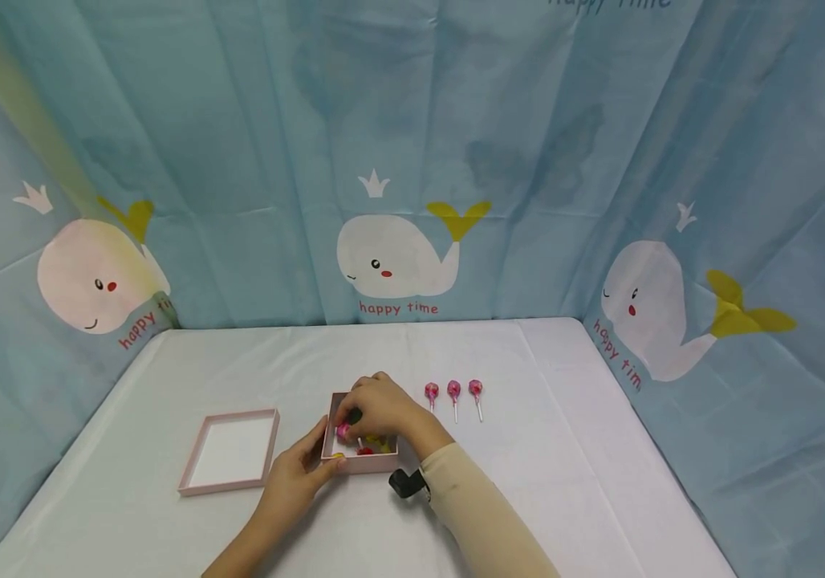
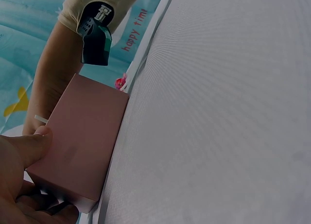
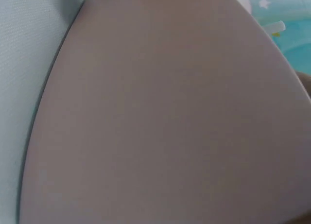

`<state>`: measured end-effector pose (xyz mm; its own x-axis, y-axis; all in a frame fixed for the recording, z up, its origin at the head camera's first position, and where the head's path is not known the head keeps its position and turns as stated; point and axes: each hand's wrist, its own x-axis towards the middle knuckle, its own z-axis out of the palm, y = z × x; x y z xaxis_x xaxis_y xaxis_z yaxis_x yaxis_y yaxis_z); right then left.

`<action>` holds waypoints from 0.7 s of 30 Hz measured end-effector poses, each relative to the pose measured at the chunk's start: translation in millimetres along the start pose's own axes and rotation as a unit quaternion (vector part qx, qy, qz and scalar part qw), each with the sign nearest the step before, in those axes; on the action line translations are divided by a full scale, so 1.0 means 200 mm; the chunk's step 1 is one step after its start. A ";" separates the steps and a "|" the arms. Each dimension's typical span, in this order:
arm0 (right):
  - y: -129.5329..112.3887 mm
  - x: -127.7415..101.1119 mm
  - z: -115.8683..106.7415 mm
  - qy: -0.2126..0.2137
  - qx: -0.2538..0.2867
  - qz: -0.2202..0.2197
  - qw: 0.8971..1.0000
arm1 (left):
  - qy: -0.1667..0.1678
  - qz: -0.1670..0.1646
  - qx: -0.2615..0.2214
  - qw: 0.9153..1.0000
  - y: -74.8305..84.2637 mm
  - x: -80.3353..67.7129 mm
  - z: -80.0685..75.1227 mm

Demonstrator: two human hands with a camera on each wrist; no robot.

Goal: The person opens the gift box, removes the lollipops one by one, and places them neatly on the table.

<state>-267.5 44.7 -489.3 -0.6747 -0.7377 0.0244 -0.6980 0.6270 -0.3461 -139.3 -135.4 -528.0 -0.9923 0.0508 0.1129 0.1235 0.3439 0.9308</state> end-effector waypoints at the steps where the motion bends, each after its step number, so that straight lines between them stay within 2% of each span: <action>1: 0.00 0.00 0.00 0.001 0.002 0.000 1.000 | 0.001 0.001 0.001 1.000 0.00 0.00 0.00; 12: 0.02 -0.02 -0.02 0.014 0.052 -0.031 0.998 | -0.003 0.015 0.006 1.000 -0.01 -0.01 0.00; 21: 0.01 -0.04 -0.07 0.053 0.040 -0.052 0.996 | -0.003 0.012 -0.002 1.000 0.00 -0.01 0.00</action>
<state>-266.8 56.3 -477.9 -0.6246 -0.7641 0.1615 -0.7465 0.5234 -0.4109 -138.1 -136.4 -528.1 -0.9888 0.0654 0.1338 0.1481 0.3392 0.9290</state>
